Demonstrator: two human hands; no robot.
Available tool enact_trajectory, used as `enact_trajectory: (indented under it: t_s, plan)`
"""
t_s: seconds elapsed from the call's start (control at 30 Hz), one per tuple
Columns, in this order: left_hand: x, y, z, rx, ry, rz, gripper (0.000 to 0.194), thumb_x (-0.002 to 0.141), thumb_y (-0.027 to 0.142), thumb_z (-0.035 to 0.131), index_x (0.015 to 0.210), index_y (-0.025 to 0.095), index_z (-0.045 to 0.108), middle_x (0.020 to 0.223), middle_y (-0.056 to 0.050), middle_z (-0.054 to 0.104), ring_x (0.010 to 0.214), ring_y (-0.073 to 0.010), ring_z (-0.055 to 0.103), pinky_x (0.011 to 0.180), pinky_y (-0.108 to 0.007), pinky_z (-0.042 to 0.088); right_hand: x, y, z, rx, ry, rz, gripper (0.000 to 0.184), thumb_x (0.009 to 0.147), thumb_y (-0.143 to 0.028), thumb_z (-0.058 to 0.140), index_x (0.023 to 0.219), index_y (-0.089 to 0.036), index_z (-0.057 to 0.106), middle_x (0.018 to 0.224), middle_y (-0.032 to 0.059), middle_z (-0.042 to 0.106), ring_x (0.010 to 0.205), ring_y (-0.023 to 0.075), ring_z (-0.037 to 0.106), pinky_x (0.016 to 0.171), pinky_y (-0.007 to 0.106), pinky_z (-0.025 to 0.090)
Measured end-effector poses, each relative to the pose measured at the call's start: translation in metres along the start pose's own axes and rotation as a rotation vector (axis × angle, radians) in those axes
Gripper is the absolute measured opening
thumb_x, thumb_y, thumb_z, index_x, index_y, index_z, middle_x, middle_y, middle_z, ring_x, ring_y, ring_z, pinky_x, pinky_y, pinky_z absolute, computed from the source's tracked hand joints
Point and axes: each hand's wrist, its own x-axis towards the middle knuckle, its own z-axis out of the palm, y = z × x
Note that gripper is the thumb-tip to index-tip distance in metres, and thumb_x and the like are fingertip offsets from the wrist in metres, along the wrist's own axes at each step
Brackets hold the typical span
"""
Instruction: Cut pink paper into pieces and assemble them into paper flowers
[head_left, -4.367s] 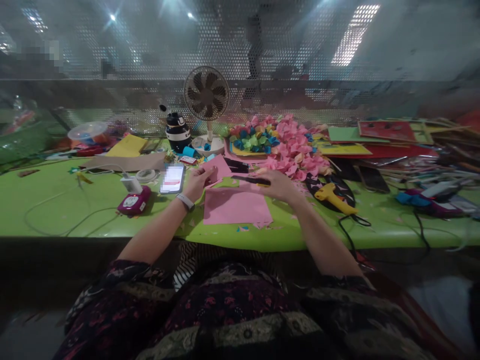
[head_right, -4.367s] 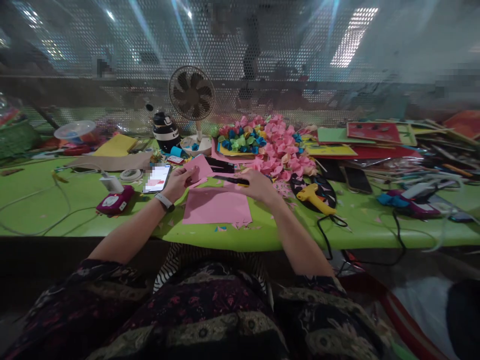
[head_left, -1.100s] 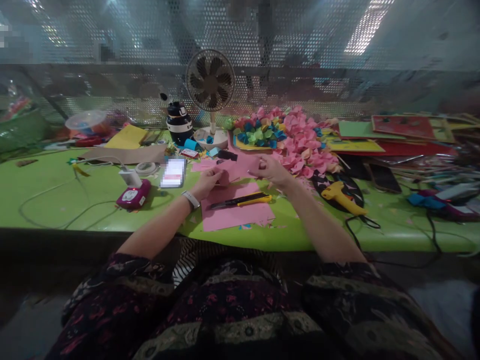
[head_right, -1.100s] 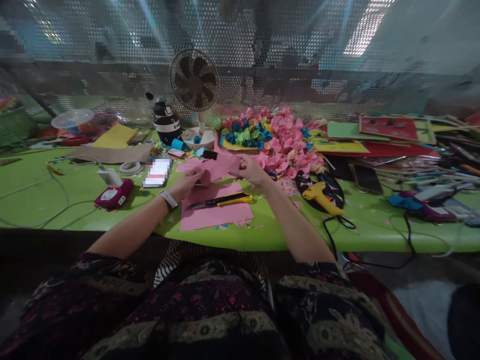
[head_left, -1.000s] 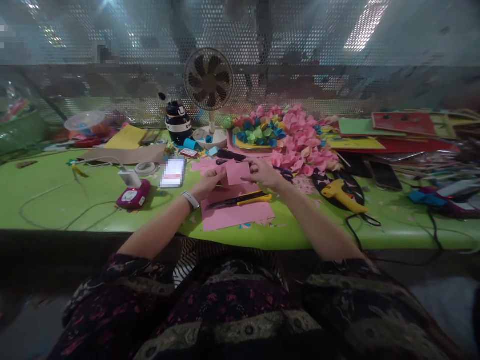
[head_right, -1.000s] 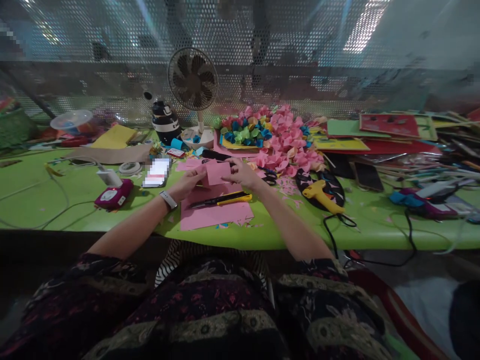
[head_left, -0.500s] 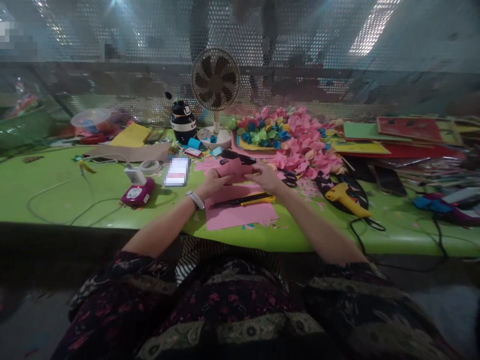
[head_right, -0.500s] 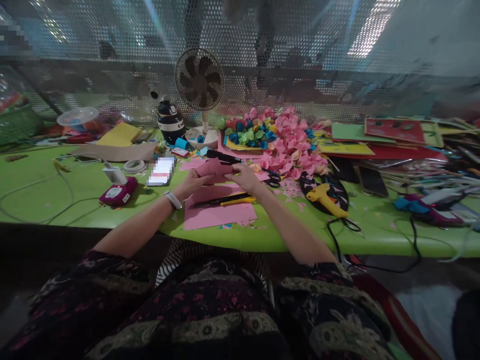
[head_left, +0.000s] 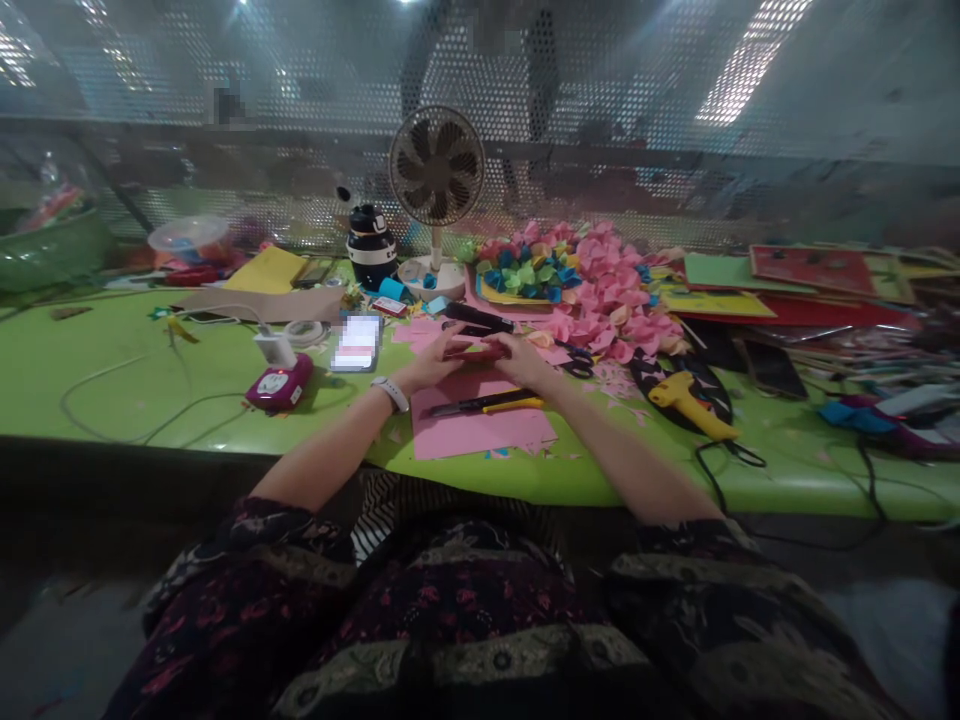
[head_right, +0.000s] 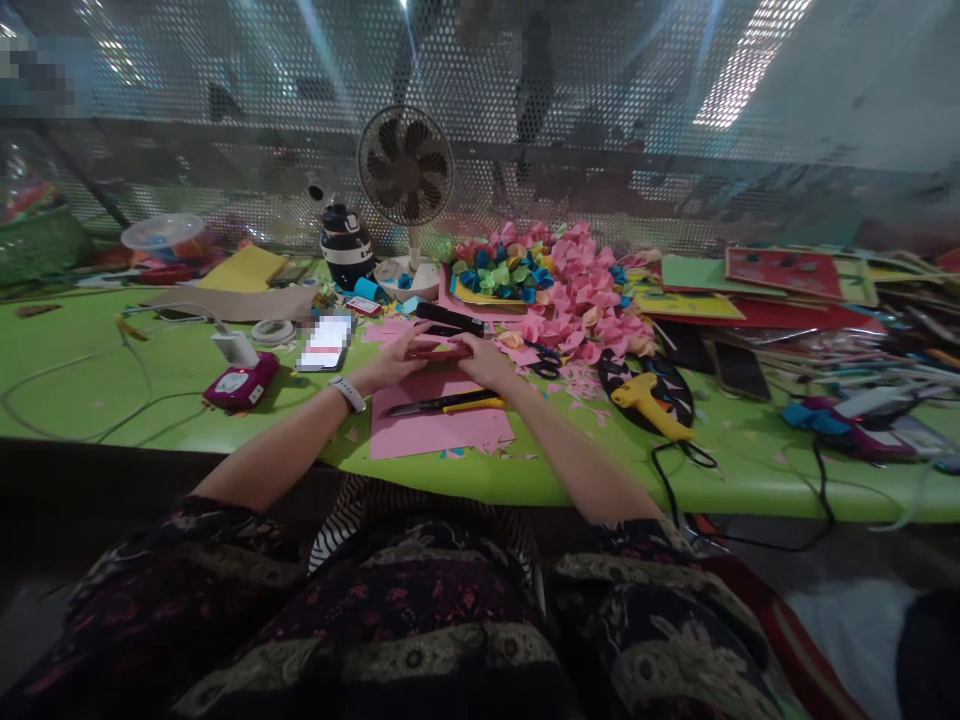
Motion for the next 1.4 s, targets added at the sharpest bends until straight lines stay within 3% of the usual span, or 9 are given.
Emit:
enact_trajectory:
  t_s: [0.17, 0.43, 0.67, 0.83, 0.9, 0.97, 1.07, 1.2, 1.4]
  plan:
    - [0.004, 0.006, -0.007, 0.050, 0.099, 0.145, 0.066, 0.065, 0.017, 0.083, 0.127, 0.022, 0.064, 0.113, -0.011, 0.071, 0.126, -0.0273, 0.061, 0.103, -0.037, 0.049, 0.006, -0.002, -0.009, 0.178, 0.092, 0.027, 0.018, 0.077, -0.030, 0.064, 0.090, -0.018, 0.066, 0.085, 0.0034, 0.070, 0.082, 0.0211, 0.065, 0.079, 0.036, 0.053]
    - [0.021, 0.027, -0.054, -0.273, 0.671, 0.280, 0.036, 0.078, 0.016, 0.075, 0.112, 0.022, 0.062, 0.108, -0.006, 0.072, 0.103, -0.0160, 0.068, 0.087, -0.025, 0.052, 0.036, -0.031, -0.023, 0.456, 0.002, 0.248, 0.023, 0.071, -0.025, 0.081, 0.077, -0.018, 0.060, 0.066, -0.0013, 0.062, 0.058, 0.0119, 0.056, 0.060, 0.026, 0.047]
    - [0.020, 0.027, -0.052, -0.264, 0.688, 0.242, 0.036, 0.079, 0.010, 0.071, 0.111, 0.021, 0.060, 0.105, -0.005, 0.071, 0.102, -0.0149, 0.067, 0.088, -0.025, 0.052, 0.065, -0.065, 0.016, 0.391, -0.183, 0.290, 0.019, 0.078, -0.014, 0.071, 0.072, -0.019, 0.054, 0.060, -0.0024, 0.060, 0.057, 0.0122, 0.058, 0.057, 0.023, 0.044]
    - [0.019, 0.026, -0.046, -0.222, 0.654, 0.239, 0.035, 0.075, 0.009, 0.073, 0.105, 0.021, 0.060, 0.101, -0.005, 0.069, 0.101, -0.0156, 0.067, 0.090, -0.025, 0.051, 0.064, -0.055, 0.013, -0.138, -0.102, 0.085, 0.011, 0.079, -0.024, 0.070, 0.087, -0.018, 0.067, 0.081, 0.0057, 0.072, 0.078, 0.0218, 0.067, 0.073, 0.032, 0.049]
    - [0.018, 0.026, -0.045, -0.168, 0.616, 0.234, 0.033, 0.074, 0.009, 0.072, 0.103, 0.020, 0.061, 0.098, -0.004, 0.069, 0.097, -0.0154, 0.066, 0.087, -0.025, 0.050, 0.048, -0.050, -0.004, -0.241, -0.161, -0.003, 0.025, 0.080, -0.035, 0.070, 0.097, -0.017, 0.071, 0.093, 0.0087, 0.074, 0.085, 0.0241, 0.068, 0.077, 0.034, 0.050]
    - [0.016, 0.026, -0.044, -0.045, 0.496, 0.184, 0.028, 0.075, 0.013, 0.072, 0.101, 0.018, 0.062, 0.092, -0.004, 0.069, 0.088, -0.0152, 0.065, 0.082, -0.026, 0.050, 0.024, -0.047, -0.024, -0.187, -0.428, -0.063, 0.035, 0.081, -0.047, 0.070, 0.099, -0.018, 0.073, 0.096, 0.0083, 0.075, 0.086, 0.0234, 0.068, 0.077, 0.033, 0.050]
    - [0.008, 0.026, -0.041, 0.285, 0.140, 0.068, 0.026, 0.075, 0.025, 0.075, 0.098, 0.016, 0.066, 0.086, -0.005, 0.069, 0.079, -0.0156, 0.063, 0.075, -0.028, 0.048, -0.016, -0.048, -0.044, -0.180, -0.635, -0.163, 0.040, 0.077, -0.047, 0.074, 0.107, -0.020, 0.074, 0.110, 0.0091, 0.072, 0.098, 0.0243, 0.066, 0.084, 0.035, 0.051]
    - [-0.003, 0.026, -0.034, 0.822, -0.265, -0.018, 0.042, 0.068, 0.044, 0.082, 0.096, 0.016, 0.070, 0.093, -0.008, 0.072, 0.085, -0.0217, 0.064, 0.076, -0.032, 0.048, -0.048, -0.050, -0.046, -0.321, -0.540, -0.217, 0.025, 0.080, -0.032, 0.068, 0.099, -0.018, 0.070, 0.098, 0.0095, 0.069, 0.090, 0.0229, 0.062, 0.079, 0.034, 0.049]
    - [-0.007, 0.025, -0.033, 0.997, -0.392, -0.045, 0.044, 0.074, 0.042, 0.075, 0.109, 0.016, 0.072, 0.112, -0.013, 0.072, 0.101, -0.0277, 0.065, 0.086, -0.037, 0.050, -0.063, -0.021, -0.076, -0.321, -0.381, -0.078, 0.025, 0.074, -0.029, 0.067, 0.097, -0.019, 0.069, 0.099, 0.0091, 0.069, 0.090, 0.0239, 0.063, 0.079, 0.034, 0.050]
